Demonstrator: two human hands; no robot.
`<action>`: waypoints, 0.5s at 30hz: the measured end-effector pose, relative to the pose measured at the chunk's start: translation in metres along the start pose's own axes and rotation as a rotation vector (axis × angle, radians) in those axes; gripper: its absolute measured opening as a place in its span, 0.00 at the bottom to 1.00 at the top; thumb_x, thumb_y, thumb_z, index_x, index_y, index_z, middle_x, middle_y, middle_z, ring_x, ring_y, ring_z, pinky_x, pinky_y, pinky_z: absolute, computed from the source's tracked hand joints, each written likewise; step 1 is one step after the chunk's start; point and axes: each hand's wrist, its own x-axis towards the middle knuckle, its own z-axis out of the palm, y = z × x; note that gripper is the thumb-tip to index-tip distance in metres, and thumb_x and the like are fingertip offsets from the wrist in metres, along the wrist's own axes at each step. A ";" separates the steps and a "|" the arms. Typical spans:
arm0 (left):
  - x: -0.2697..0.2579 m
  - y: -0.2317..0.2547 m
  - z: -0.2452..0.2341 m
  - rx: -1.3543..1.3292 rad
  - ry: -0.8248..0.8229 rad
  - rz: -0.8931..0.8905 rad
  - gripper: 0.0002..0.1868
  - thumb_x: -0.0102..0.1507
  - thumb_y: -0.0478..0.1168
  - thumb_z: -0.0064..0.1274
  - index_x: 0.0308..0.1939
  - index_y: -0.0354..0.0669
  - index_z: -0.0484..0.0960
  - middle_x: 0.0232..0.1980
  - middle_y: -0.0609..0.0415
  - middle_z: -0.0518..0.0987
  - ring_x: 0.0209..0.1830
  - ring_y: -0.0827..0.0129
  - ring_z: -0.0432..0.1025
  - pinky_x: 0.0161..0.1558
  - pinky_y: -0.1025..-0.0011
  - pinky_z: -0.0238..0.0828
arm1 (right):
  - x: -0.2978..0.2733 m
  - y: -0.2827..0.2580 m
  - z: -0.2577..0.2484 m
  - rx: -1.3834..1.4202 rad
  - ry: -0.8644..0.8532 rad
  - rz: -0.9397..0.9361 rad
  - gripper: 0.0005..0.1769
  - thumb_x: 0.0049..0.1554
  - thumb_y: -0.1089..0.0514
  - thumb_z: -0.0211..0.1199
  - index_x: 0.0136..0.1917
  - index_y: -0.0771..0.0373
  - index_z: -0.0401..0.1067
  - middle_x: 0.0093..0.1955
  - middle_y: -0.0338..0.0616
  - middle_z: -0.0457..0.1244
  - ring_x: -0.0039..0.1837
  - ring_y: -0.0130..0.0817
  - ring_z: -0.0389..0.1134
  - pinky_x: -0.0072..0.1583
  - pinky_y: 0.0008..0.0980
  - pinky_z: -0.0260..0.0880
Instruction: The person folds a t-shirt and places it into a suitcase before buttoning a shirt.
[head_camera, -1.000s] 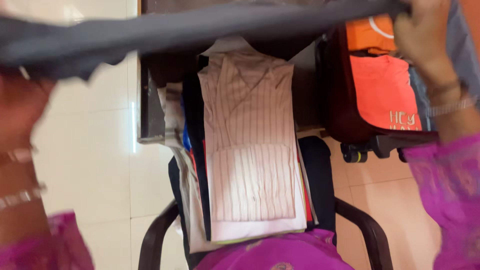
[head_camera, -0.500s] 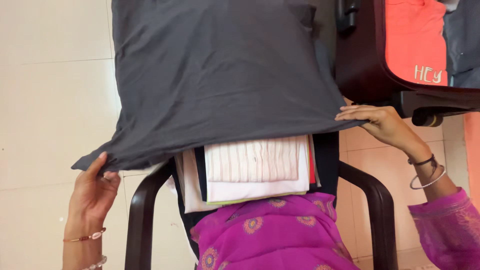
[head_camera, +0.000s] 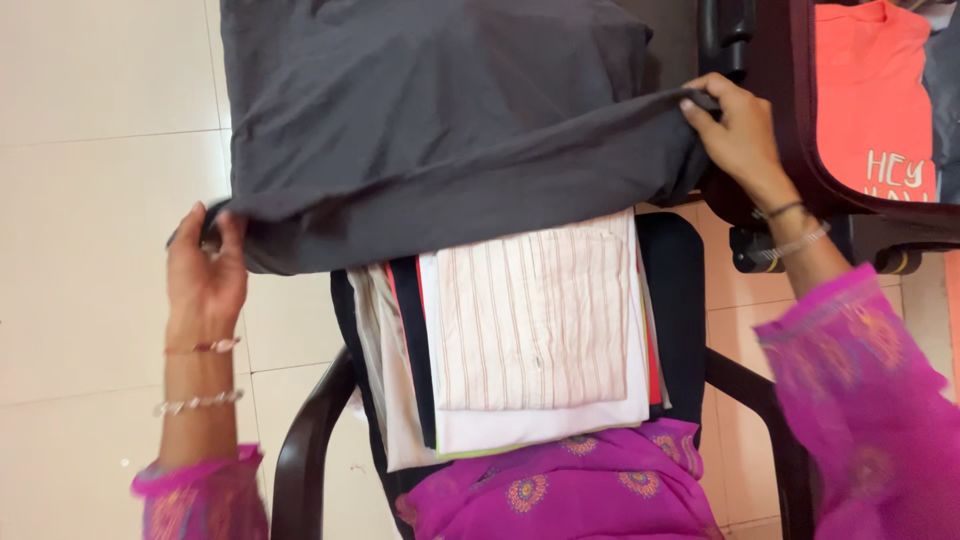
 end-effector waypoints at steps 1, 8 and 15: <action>0.001 -0.005 -0.003 0.037 0.039 0.028 0.16 0.72 0.34 0.53 0.57 0.26 0.66 0.59 0.38 0.69 0.59 0.52 0.71 0.61 0.65 0.78 | 0.004 0.005 0.011 0.057 -0.009 0.036 0.16 0.68 0.53 0.63 0.67 0.60 0.73 0.50 0.48 0.70 0.49 0.38 0.72 0.52 0.33 0.69; -0.019 -0.043 -0.048 0.772 0.199 -0.018 0.35 0.67 0.43 0.48 0.75 0.42 0.53 0.76 0.45 0.61 0.73 0.51 0.59 0.68 0.51 0.65 | -0.035 0.030 0.040 0.213 -0.035 -0.023 0.26 0.65 0.62 0.60 0.75 0.62 0.63 0.71 0.55 0.60 0.72 0.42 0.64 0.68 0.39 0.68; -0.003 -0.080 -0.101 0.280 0.091 -0.339 0.28 0.73 0.50 0.50 0.71 0.39 0.62 0.69 0.45 0.67 0.66 0.55 0.64 0.62 0.59 0.69 | -0.093 -0.010 0.024 0.062 -0.060 -0.212 0.40 0.44 0.65 0.73 0.69 0.63 0.65 0.70 0.56 0.59 0.69 0.52 0.63 0.65 0.43 0.67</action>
